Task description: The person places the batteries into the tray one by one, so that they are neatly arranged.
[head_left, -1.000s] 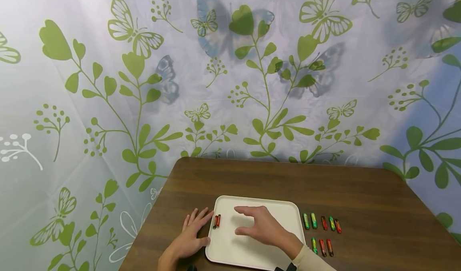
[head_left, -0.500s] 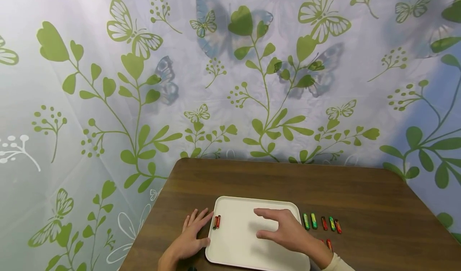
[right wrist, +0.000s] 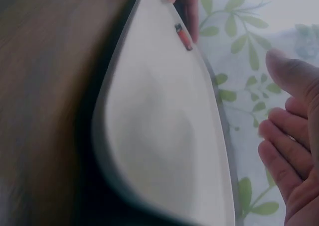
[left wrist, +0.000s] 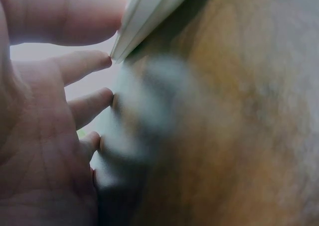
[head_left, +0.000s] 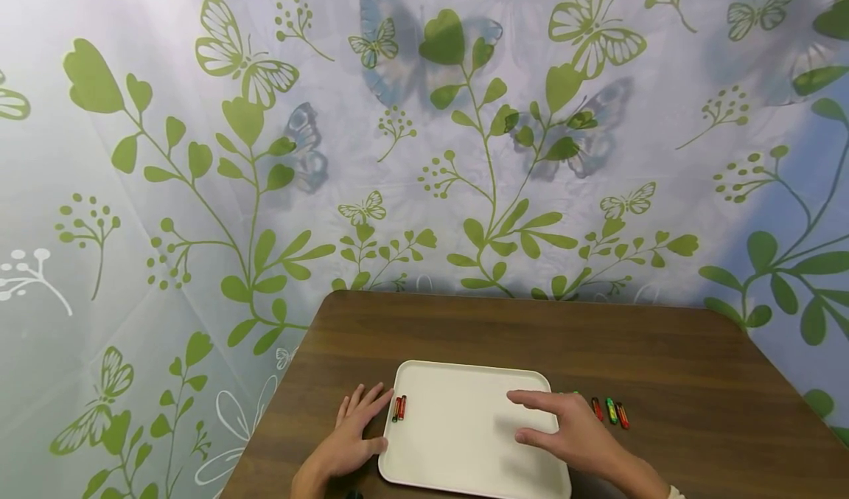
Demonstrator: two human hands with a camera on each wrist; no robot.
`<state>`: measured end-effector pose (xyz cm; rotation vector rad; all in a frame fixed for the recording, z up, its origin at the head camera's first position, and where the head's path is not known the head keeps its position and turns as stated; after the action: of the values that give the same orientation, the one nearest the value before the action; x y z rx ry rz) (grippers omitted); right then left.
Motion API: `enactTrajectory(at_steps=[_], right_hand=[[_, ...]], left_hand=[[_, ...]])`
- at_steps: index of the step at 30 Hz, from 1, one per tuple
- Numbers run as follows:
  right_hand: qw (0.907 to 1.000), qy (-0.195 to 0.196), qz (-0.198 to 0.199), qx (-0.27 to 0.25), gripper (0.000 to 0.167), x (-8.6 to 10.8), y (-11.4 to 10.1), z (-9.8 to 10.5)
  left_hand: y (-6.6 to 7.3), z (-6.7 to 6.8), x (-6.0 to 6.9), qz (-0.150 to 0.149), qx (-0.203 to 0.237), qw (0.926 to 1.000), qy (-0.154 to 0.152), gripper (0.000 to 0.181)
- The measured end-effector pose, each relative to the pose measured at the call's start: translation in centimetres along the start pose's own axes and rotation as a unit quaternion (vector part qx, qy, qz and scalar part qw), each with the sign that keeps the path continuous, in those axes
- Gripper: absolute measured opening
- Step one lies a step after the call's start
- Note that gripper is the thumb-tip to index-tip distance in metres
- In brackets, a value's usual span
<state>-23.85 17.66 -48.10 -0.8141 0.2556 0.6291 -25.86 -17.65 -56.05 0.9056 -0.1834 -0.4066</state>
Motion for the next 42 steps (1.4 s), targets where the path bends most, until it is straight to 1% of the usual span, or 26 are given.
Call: enactTrajectory(at_steps=[4,6,13,16,19,23,25,27,31,35,38,39,42], right_hand=[[0.9998,0.019,0.008,0.007,0.051,1.1,0.4,1.1],[0.9998,0.019,0.006,0.009,0.051,1.6,0.8,1.4],[0.9991,0.013,-0.039,0.004,0.049,3.8,3.0,2.6],[0.9987,0.015,-0.048,0.004,0.049,4.7,3.6,3.4],[0.9981,0.014,-0.057,0.019,0.051,5.5,4.1,4.2],[0.9955,-0.001,-0.086,0.040,0.053,6.5,4.9,4.9],[0.9933,-0.012,-0.106,0.044,0.053,6.9,5.5,5.2],[0.9907,-0.012,-0.124,0.054,0.052,7.4,6.0,5.5],[0.9851,-0.027,-0.155,0.068,0.052,8.2,7.0,6.0],[0.9823,-0.054,-0.169,0.061,0.053,8.9,7.7,6.2],[0.9808,-0.072,-0.172,0.058,0.054,9.4,8.2,6.2],[0.9796,-0.075,-0.177,0.059,0.054,9.6,8.5,6.3],[0.9787,-0.076,-0.175,0.076,0.057,10.0,8.9,6.3]], left_hand=[[0.0,0.0,0.0,-0.002,-0.001,1.0000,0.001,0.085],[-0.1,0.0,0.0,-0.003,-0.003,1.0000,0.001,0.086],[-0.2,0.0,0.0,-0.001,-0.003,1.0000,0.004,0.087],[-0.2,-0.1,0.0,0.000,-0.002,1.0000,0.004,0.087],[-0.1,0.0,0.1,0.001,-0.002,1.0000,0.004,0.086],[0.1,0.0,0.1,0.000,0.001,1.0000,0.004,0.086],[0.1,0.0,0.1,-0.001,0.003,1.0000,0.004,0.086],[0.1,0.0,0.1,0.000,0.003,1.0000,0.004,0.085],[0.1,0.0,0.1,0.000,-0.001,1.0000,0.004,0.085],[0.1,0.0,0.1,0.002,-0.002,1.0000,0.005,0.086],[0.0,0.0,0.1,0.004,-0.002,1.0000,0.006,0.085],[0.0,0.0,0.1,0.004,-0.003,1.0000,0.006,0.085],[0.0,0.1,0.1,0.006,-0.005,0.9999,0.006,0.085]])
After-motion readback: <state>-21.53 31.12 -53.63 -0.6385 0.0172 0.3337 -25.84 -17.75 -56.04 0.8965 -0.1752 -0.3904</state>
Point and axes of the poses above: each hand's wrist, its own x-axis away from the middle knuckle, its own z-axis out of the back of the hand, y = z × x, the point moved 9 cm from there along -x, towards the middle knuckle, and after that the axes turned 3 degrees about -z, right-handed, at the moved point
